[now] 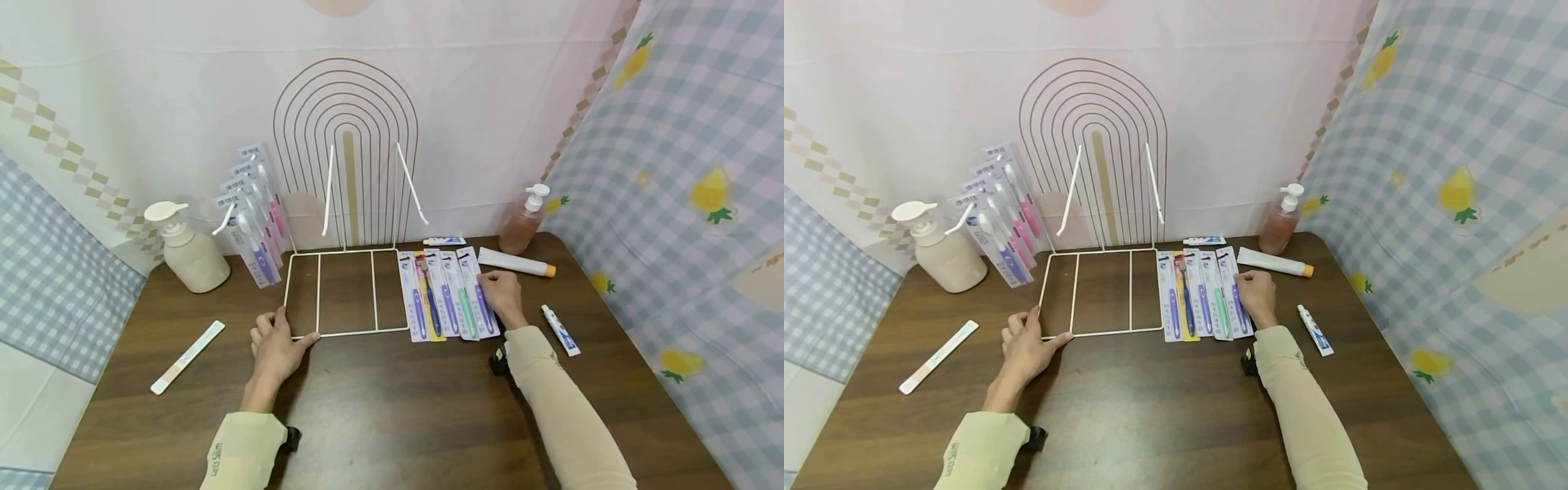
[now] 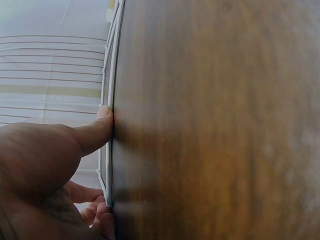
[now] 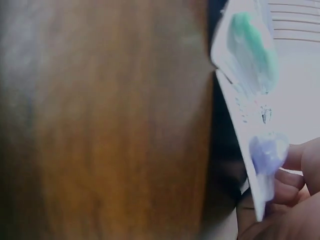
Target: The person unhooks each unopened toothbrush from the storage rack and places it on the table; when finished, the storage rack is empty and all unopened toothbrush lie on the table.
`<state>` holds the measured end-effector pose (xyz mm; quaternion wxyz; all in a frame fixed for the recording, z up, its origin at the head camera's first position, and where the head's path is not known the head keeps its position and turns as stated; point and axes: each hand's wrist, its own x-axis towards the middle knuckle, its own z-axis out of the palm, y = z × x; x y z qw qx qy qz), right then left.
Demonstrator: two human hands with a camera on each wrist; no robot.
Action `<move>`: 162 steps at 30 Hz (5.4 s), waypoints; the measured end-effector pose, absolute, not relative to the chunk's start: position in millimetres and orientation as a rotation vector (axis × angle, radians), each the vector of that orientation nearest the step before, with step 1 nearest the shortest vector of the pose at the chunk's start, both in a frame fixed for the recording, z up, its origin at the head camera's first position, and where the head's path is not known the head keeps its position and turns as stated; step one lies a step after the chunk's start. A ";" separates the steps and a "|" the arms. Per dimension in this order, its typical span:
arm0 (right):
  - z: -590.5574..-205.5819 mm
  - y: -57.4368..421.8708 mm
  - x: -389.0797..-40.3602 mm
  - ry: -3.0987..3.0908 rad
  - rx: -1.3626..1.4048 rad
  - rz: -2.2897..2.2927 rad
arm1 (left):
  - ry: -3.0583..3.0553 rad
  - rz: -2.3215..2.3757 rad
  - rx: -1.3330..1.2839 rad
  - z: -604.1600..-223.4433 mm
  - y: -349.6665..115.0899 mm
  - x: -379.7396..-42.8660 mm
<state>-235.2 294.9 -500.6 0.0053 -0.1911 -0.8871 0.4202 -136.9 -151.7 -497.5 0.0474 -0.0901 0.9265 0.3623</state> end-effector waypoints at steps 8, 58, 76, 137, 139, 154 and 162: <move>-509.8 302.1 -238.4 -2.734 -0.606 1.273 | 2.876 1.169 -0.240 -511.9 -155.0 -139.4; -509.1 166.1 -199.9 -3.129 0.436 0.816 | 2.861 1.168 -0.305 -504.8 -155.8 -140.0; -520.8 175.2 -209.9 -3.123 0.510 0.739 | 2.940 1.648 -0.471 -442.9 -195.6 -152.4; -509.5 170.7 -200.1 -3.150 0.472 0.854 | 2.750 2.147 -0.126 -400.0 -182.0 -175.6; -519.1 173.5 -204.9 -3.140 0.482 0.829 | 2.758 2.106 -0.138 -404.8 -181.5 -174.5; -506.7 170.3 -200.3 -3.157 0.469 0.824 | 2.740 1.760 -0.215 -532.4 -217.4 -195.1; -502.7 167.5 -197.3 -3.146 0.474 0.835 | 2.723 1.549 -0.367 -566.8 -240.8 -200.5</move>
